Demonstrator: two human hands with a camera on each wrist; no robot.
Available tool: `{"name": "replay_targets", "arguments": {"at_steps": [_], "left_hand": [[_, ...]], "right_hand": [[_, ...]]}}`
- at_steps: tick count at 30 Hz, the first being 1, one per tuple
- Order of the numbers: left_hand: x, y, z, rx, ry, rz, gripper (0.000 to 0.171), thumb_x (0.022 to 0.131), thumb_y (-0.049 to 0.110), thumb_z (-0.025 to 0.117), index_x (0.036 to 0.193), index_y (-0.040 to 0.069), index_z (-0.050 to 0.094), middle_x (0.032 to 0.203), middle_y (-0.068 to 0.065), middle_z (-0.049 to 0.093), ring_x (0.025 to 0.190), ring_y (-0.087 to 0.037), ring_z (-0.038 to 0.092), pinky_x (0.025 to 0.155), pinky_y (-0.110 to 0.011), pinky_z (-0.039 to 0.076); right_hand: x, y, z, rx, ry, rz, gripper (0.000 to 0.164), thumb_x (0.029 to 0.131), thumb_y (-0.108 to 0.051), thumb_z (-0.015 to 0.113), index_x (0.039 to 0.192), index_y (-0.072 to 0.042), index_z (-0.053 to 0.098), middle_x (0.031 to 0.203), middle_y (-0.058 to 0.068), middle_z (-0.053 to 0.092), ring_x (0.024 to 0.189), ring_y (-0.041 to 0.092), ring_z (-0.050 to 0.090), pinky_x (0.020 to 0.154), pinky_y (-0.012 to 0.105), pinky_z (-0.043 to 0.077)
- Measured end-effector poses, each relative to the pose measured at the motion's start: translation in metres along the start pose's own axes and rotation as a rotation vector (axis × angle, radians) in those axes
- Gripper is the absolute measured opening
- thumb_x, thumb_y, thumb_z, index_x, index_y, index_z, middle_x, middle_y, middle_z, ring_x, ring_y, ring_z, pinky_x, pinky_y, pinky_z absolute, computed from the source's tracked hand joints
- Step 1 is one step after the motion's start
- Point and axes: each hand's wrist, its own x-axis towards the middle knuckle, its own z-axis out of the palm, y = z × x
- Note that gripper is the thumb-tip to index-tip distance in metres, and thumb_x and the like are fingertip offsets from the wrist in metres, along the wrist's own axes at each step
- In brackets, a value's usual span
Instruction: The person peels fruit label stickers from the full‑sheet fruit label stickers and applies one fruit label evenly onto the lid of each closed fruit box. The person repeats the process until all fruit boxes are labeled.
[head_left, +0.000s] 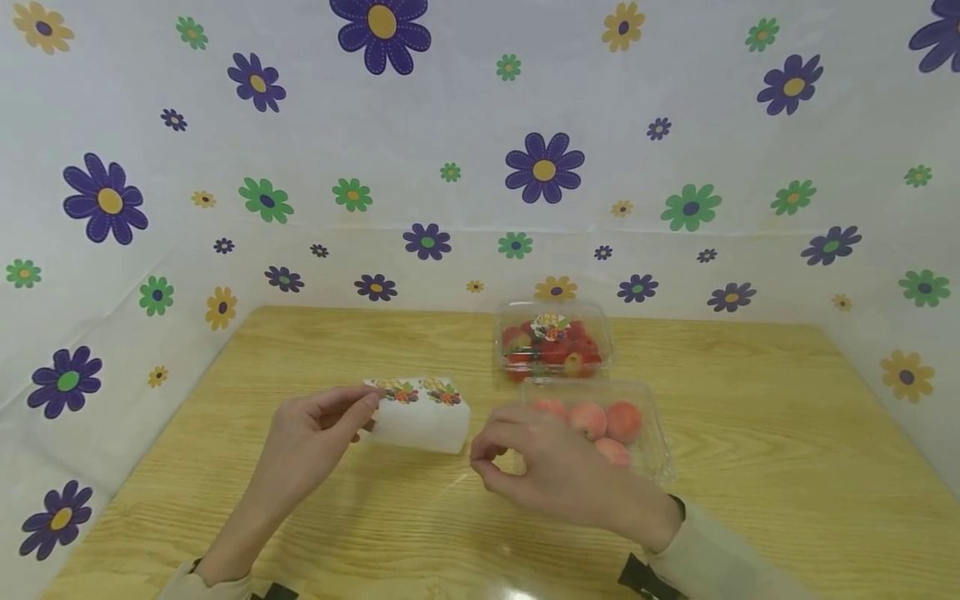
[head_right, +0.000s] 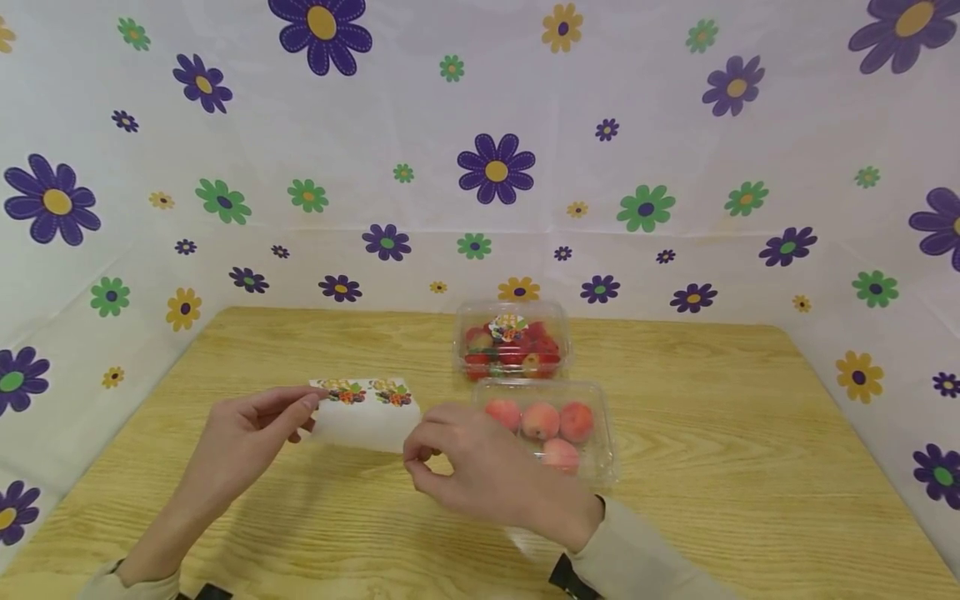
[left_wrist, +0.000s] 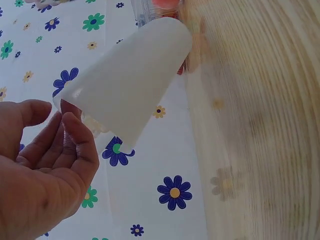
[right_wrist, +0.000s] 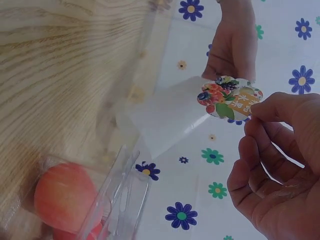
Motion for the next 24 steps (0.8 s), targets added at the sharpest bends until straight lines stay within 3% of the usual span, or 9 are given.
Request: {"name": "replay_targets", "arguments": {"at_steps": [9, 14, 20, 24], "left_hand": [[0.001, -0.003, -0.002, 0.029, -0.025, 0.02, 0.032, 0.096, 0.029, 0.074, 0.127, 0.022, 0.071, 0.122, -0.005, 0.073, 0.088, -0.008, 0.071, 0.067, -0.026, 0.056], [0.001, -0.002, -0.007, 0.005, -0.012, -0.021, 0.035, 0.098, 0.03, 0.071, 0.132, 0.021, 0.068, 0.127, -0.005, 0.071, 0.09, -0.005, 0.068, 0.065, -0.025, 0.054], [0.008, -0.007, -0.013, -0.177, -0.035, -0.139, 0.046, 0.1, 0.028, 0.068, 0.144, 0.016, 0.059, 0.142, -0.008, 0.06, 0.092, 0.0, 0.068, 0.076, -0.022, 0.058], [0.014, -0.015, -0.018, -0.304, -0.046, -0.224, 0.052, 0.101, 0.029, 0.067, 0.149, 0.015, 0.053, 0.141, 0.001, 0.058, 0.096, -0.002, 0.066, 0.081, -0.023, 0.059]], "right_hand": [[-0.002, 0.006, -0.018, -0.056, 0.035, 0.054, 0.013, 0.087, -0.006, 0.077, 0.089, -0.017, 0.07, 0.09, -0.009, 0.068, 0.085, 0.003, 0.061, 0.074, 0.019, 0.054], [-0.005, 0.013, -0.033, -0.025, 0.048, 0.086, 0.012, 0.089, -0.003, 0.075, 0.091, -0.014, 0.07, 0.092, -0.006, 0.066, 0.086, 0.007, 0.059, 0.072, 0.021, 0.053], [-0.01, 0.023, -0.051, -0.097, 0.118, 0.075, 0.016, 0.087, 0.001, 0.076, 0.093, -0.013, 0.071, 0.089, -0.005, 0.069, 0.081, 0.011, 0.06, 0.065, 0.022, 0.048], [-0.014, 0.029, -0.062, -0.107, 0.145, 0.075, 0.02, 0.085, 0.005, 0.076, 0.093, -0.012, 0.071, 0.087, -0.005, 0.07, 0.079, 0.007, 0.058, 0.063, 0.021, 0.047]]}}
